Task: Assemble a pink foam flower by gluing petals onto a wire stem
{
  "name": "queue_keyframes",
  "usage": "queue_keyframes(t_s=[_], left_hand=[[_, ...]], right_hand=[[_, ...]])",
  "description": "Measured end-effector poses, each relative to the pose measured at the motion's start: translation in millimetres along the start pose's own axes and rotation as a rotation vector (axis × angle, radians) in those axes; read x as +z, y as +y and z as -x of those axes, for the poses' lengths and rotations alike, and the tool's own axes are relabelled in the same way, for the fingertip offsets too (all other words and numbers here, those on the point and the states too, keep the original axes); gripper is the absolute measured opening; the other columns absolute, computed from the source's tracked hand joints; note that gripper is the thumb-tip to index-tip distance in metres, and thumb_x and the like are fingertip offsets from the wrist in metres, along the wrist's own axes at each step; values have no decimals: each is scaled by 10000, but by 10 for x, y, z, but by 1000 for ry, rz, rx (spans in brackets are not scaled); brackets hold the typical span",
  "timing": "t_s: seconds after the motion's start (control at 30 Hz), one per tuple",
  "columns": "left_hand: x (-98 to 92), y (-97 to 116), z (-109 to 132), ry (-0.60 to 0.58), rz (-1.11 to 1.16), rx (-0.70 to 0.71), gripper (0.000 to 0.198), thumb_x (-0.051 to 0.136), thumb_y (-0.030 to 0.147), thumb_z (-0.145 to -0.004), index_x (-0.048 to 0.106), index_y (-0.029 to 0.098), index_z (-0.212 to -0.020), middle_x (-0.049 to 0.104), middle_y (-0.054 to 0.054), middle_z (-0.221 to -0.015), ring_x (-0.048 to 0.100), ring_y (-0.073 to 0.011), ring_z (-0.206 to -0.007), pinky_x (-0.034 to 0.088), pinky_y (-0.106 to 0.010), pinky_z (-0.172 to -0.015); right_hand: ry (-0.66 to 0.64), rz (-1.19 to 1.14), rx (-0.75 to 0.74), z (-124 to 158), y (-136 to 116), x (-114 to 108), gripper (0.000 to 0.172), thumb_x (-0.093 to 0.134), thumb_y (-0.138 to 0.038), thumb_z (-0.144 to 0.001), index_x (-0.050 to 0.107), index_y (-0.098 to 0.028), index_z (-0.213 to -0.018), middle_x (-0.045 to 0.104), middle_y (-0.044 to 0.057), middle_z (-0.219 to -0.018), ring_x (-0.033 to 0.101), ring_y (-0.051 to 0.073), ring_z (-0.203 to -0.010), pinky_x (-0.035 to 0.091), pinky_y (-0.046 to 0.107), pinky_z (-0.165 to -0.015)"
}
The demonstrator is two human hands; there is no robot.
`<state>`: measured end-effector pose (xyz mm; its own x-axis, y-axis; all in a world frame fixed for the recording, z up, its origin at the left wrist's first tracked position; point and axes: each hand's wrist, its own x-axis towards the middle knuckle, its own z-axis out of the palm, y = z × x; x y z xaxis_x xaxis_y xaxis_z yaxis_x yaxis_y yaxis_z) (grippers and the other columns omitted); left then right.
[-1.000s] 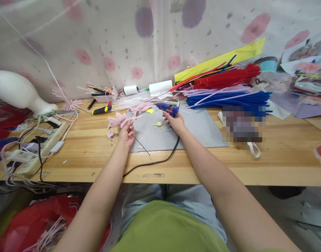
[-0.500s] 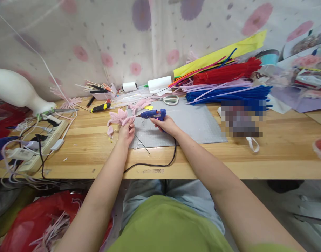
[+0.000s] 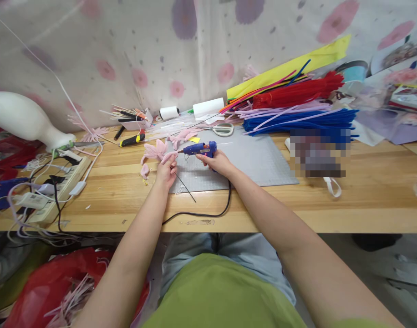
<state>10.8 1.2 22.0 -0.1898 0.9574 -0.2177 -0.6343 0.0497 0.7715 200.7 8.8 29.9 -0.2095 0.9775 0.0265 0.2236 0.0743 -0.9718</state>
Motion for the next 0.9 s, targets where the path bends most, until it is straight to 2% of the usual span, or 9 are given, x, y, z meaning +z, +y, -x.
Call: queue_keyframes(t_s=[0.13, 0.67, 0.9], left_hand=[[8, 5, 8, -2, -7, -5, 185, 773, 90, -618, 607, 128, -688, 593, 24, -713, 391, 19, -452, 167, -107, -327], [5, 18, 20, -15, -20, -4, 171, 767, 92, -627, 605, 127, -672, 564, 31, -690, 384, 21, -449, 166, -103, -322], [-2, 15, 21, -30, -21, -5, 174, 773, 98, -616, 619, 127, -694, 583, 26, -706, 400, 20, -450, 170, -100, -320]], right_hand=[[-7, -36, -4, 15, -27, 1, 440, 681, -586, -627, 528, -173, -615, 517, -18, -523, 473, 89, -497, 437, 234, -498], [72, 0, 29, -9, 28, -54, 431, 677, -582, -651, 517, -187, -592, 487, -23, -484, 462, 94, -463, 408, 242, -469], [14, 6, -10, -1, 15, -18, 471, 667, -616, -635, 504, -179, -569, 501, -17, -498, 467, 91, -464, 432, 250, -490]])
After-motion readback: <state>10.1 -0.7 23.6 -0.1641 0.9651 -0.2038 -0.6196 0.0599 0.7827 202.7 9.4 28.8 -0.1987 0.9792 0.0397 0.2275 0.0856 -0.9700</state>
